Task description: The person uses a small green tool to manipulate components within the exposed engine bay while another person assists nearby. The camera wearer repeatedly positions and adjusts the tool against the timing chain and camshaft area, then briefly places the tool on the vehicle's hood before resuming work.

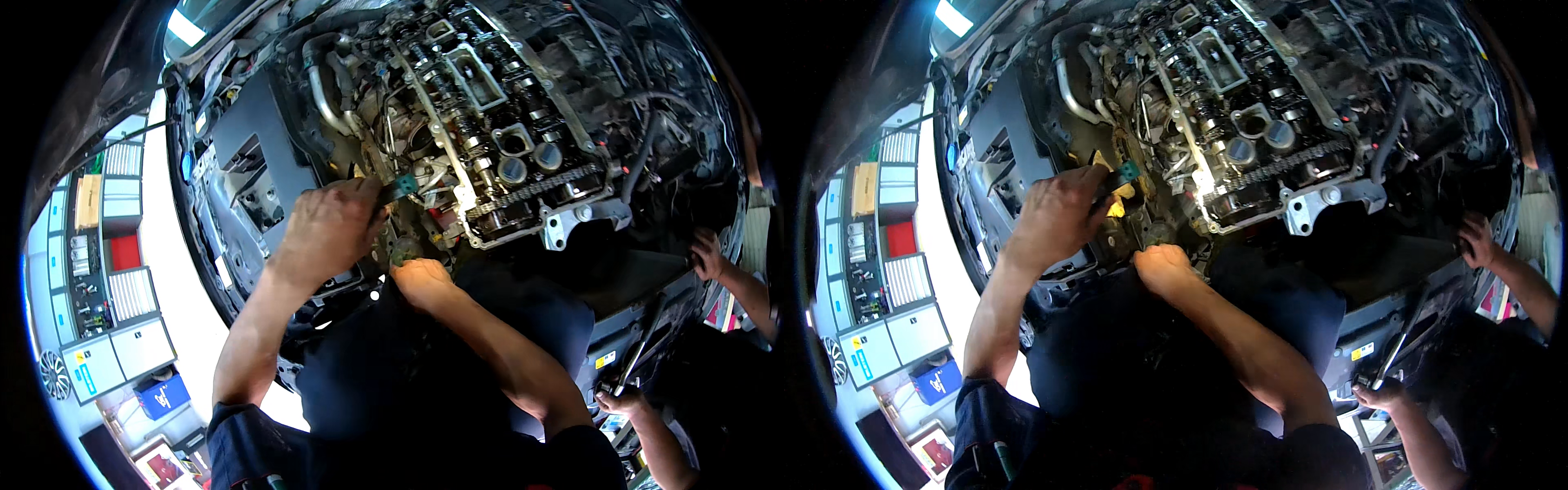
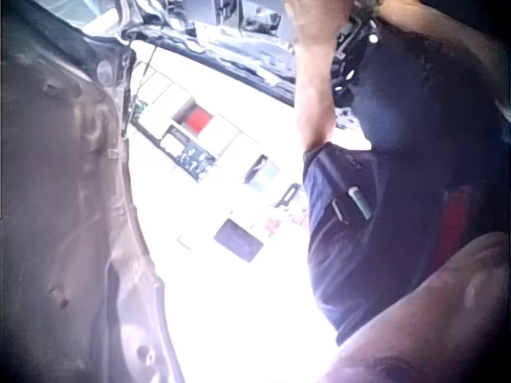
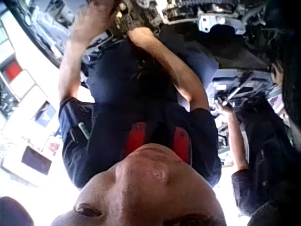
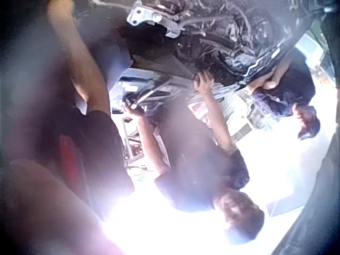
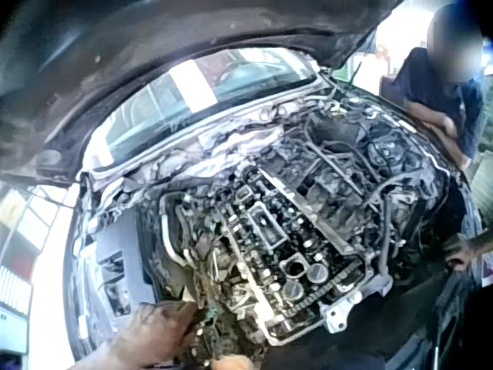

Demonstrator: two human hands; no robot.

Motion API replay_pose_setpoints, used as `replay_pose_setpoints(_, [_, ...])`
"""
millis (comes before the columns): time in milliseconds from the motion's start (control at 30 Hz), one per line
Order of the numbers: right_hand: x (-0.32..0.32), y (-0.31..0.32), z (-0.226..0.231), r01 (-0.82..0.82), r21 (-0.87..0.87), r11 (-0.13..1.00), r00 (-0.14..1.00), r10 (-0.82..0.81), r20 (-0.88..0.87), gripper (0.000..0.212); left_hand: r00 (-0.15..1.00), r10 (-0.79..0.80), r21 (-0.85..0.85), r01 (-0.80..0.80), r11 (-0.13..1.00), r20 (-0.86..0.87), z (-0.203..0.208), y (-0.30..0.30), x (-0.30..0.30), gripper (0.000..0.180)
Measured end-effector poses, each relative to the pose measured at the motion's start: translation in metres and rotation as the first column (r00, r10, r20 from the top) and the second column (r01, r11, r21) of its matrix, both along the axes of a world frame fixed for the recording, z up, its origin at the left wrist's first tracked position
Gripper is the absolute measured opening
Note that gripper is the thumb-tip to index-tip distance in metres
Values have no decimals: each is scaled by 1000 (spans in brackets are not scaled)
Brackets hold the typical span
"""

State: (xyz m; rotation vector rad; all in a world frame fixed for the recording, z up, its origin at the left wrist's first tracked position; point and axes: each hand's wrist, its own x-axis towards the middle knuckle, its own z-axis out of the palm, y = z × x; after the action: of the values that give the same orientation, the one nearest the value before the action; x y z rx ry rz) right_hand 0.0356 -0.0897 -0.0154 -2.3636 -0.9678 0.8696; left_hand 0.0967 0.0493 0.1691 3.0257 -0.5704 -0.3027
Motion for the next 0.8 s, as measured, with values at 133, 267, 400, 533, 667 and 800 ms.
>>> replay_pose_setpoints(133, [2, -10, 1, 39, -9, 999, 998, -39, 45, 25, 991, -40, -179, 63, 982, 126, -36, -4, 7, 30])
replay_pose_setpoints(267, [7, -10, -9, -42, -141, 989, 997, 31, -75, 25, 958, -21, -318, 115, 941, 285, -58, -3, 10, 32])
replay_pose_setpoints(400, [17, 5, 18, -182, -228, 957, 973, 141, -182, 22, 907, 128, -529, 115, 841, 400, -67, 13, 1, 30])
replay_pose_setpoints(533, [2, 10, -23, -150, -166, 975, 986, 134, -102, 28, 876, 444, -765, -153, 625, 187, -58, 33, -26, 43])
replay_pose_setpoints(667, [28, -15, -101, -7, -13, 1000, 992, 8, 126, 27, 749, 617, -901, -63, 429, 242, -27, 59, 1, 35])
replay_pose_setpoints(800, [1, -15, -82, -152, -131, 980, 985, 161, 60, 29, 228, 943, -962, -67, 264, 243, 48, 222, -53, 33])
